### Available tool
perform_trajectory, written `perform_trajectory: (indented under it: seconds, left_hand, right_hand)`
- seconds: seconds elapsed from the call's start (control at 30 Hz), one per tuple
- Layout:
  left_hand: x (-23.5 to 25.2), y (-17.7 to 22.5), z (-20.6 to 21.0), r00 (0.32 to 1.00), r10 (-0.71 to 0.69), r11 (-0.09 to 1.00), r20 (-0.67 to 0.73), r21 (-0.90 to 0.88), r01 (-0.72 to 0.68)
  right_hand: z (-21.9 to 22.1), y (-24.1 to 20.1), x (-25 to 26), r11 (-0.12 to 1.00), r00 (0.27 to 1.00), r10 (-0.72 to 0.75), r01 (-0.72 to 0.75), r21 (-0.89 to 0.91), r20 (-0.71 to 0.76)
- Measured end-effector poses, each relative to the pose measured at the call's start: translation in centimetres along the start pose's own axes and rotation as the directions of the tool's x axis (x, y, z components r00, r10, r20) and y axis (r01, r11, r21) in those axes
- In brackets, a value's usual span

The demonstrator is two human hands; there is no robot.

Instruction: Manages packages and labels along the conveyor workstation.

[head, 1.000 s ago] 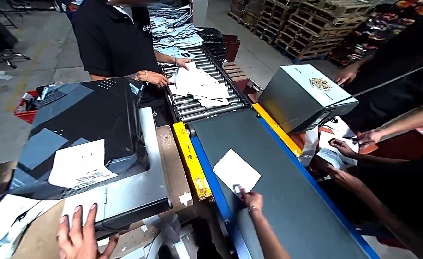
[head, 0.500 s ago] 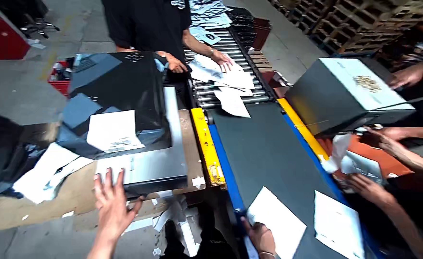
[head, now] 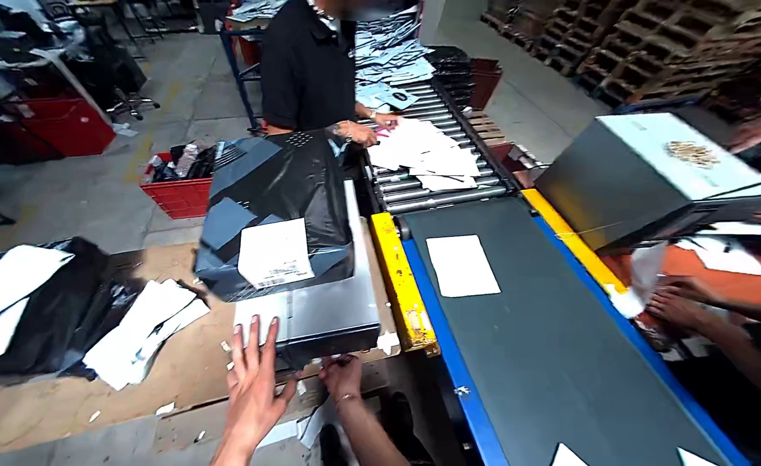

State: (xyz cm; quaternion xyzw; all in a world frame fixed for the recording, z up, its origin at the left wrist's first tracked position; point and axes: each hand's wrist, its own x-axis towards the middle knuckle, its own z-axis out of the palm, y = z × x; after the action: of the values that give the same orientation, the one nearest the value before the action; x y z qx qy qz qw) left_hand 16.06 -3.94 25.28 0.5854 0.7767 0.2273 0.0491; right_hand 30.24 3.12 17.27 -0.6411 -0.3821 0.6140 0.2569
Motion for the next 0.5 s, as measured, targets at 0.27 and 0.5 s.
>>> perform_trajectory:
  seconds: [0.27,0.5]
  left_hand:
    - [0.7,0.7,0.4,0.998,0.065,0.998,-0.009,-0.002,-0.065]
    - [1.0,1.6,0.9,0.999,0.034,0.995,-0.034,0.091,-0.031]
  right_hand:
    - [-29.4,4.1,9.7,0.943,0.931,-0.026,-0.097,-0.317,-0.364]
    - [-43.3,-0.1,21.9,0.933,0.849,0.112,-0.268,-0.239,-0.517]
